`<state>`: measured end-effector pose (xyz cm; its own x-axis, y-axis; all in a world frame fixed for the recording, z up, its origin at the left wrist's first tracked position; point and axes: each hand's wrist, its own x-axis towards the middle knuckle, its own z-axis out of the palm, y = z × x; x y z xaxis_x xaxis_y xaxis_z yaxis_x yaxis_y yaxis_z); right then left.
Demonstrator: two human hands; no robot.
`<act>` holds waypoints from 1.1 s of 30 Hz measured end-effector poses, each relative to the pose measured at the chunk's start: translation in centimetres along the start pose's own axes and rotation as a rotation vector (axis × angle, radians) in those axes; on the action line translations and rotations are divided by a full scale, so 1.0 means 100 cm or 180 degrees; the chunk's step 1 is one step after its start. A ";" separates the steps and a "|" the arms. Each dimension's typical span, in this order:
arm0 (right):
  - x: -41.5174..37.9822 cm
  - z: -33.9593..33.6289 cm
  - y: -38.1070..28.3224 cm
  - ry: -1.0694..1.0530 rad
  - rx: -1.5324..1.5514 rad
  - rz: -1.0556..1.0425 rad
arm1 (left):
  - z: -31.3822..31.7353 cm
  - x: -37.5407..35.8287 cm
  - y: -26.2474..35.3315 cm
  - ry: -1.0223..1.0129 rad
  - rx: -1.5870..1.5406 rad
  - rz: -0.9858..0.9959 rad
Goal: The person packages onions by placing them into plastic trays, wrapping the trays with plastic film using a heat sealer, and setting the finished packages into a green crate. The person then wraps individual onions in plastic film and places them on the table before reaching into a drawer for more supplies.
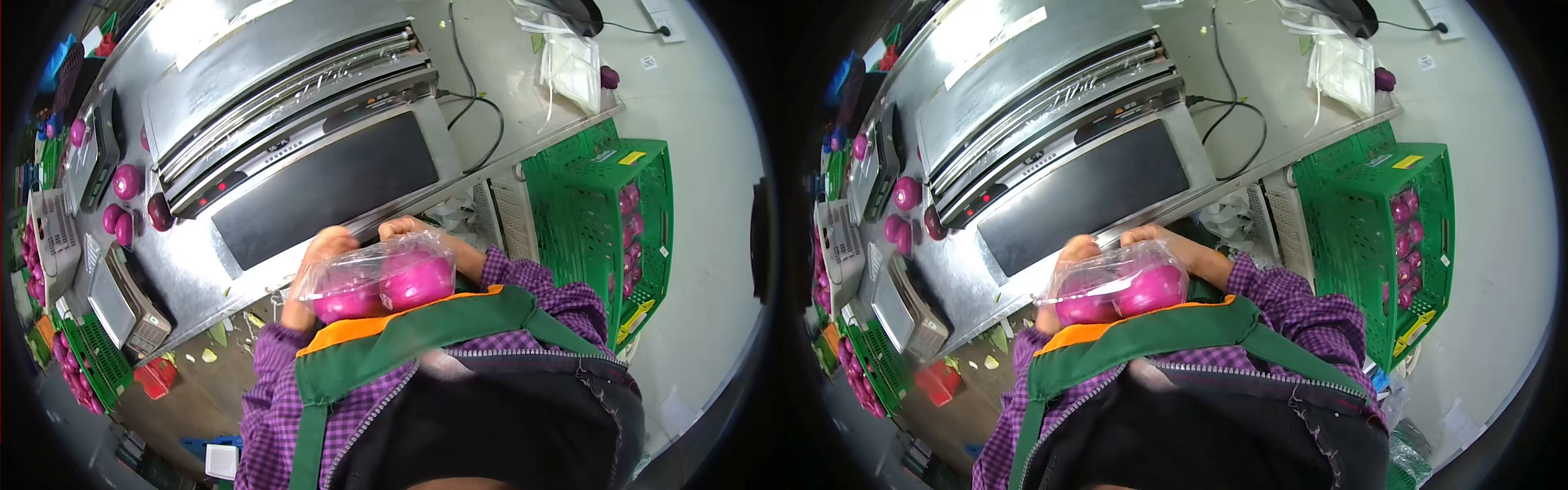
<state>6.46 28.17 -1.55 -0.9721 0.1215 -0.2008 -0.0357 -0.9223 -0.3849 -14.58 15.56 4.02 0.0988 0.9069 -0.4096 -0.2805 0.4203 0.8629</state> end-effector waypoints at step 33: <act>-0.173 -0.200 -0.245 0.3908 -0.2556 -0.0634 | 0.006 0.073 0.056 0.1034 -0.0908 -0.0011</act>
<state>28.83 56.05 -6.65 -0.1522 0.8232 -0.5470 0.3907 -0.4582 -0.7984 -14.87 24.51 6.01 -0.1926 0.8300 -0.5235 -0.5379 0.3569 0.7637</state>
